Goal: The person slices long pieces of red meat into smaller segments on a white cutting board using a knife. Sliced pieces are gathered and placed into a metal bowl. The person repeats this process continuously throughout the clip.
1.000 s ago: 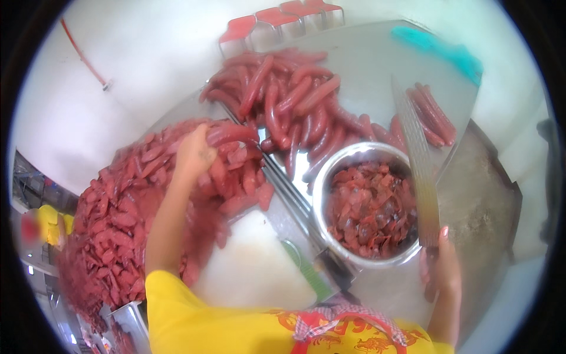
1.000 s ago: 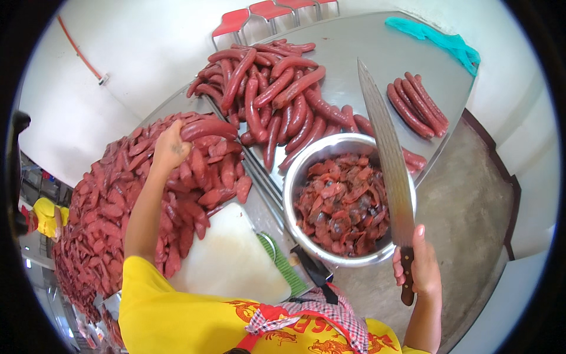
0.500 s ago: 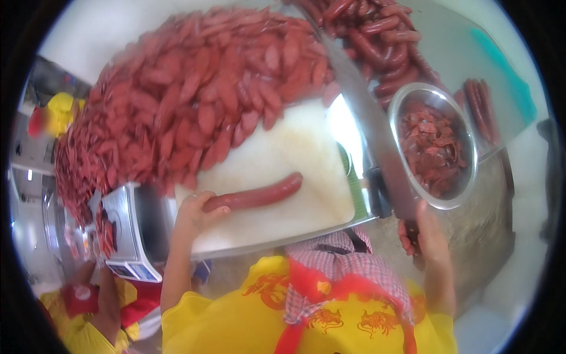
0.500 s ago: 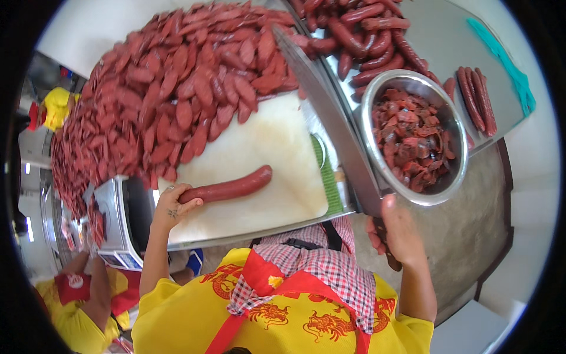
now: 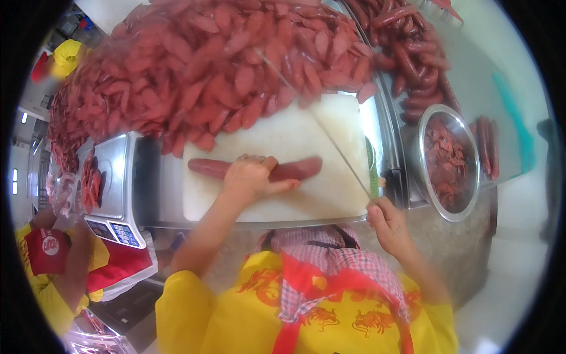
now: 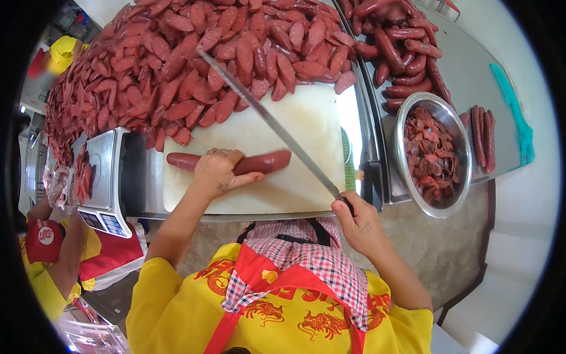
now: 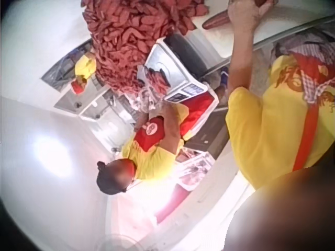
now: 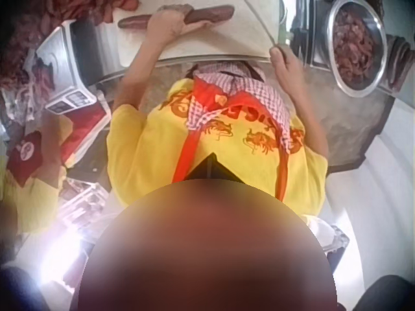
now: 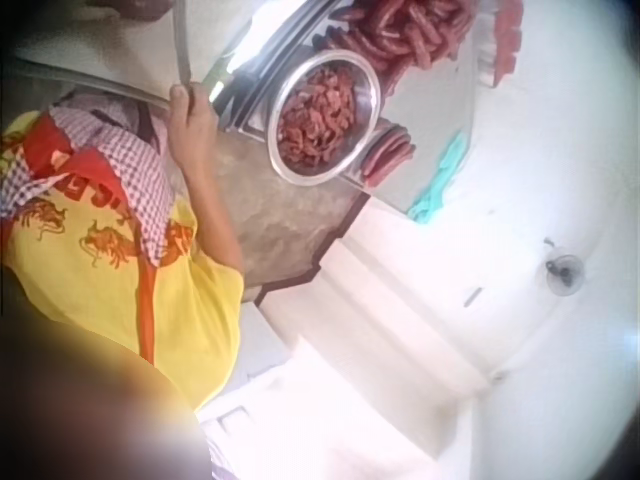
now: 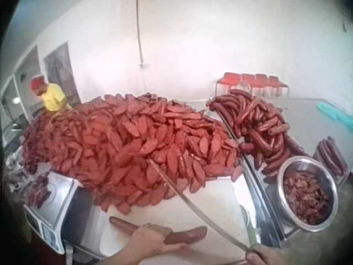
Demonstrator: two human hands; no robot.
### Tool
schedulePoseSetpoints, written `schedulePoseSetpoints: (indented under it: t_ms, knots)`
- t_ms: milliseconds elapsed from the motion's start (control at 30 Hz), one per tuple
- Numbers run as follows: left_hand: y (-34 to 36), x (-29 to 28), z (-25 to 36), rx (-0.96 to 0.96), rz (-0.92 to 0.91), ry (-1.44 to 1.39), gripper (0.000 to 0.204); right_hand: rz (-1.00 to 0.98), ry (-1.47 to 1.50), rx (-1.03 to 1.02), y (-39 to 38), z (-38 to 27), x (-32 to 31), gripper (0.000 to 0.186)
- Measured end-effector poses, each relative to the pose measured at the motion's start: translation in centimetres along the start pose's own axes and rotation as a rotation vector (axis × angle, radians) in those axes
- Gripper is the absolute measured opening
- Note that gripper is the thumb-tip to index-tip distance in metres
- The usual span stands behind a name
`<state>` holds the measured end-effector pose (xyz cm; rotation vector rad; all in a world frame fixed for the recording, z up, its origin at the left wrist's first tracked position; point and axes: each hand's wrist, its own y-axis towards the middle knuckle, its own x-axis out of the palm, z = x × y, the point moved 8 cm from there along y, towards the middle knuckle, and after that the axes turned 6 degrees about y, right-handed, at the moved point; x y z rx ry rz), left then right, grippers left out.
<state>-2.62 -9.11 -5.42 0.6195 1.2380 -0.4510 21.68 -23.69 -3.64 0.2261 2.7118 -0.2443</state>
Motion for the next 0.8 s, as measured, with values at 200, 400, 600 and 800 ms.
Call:
schedulePoseSetpoints:
  t_ms: [200,400,600,800]
  knots:
    - [-1.8,0.9,0.1,0.046,-0.141,-0.031,0.04,-0.188,-0.165,0.333,-1.2,3.6,0.4,0.054]
    - [-3.1,0.3,3.8,0.202,0.305,-0.254,0.03,-0.246,-0.362,0.298,-2.6,3.3,-0.7,0.055]
    - [-4.3,0.3,4.8,0.26,0.489,-0.188,0.025,-0.343,-0.571,0.414,-5.2,0.1,-5.1,0.051]
    - [-4.3,1.3,4.3,0.224,0.402,-0.246,0.034,-0.386,-0.714,0.495,-5.9,-0.7,-7.1,0.052]
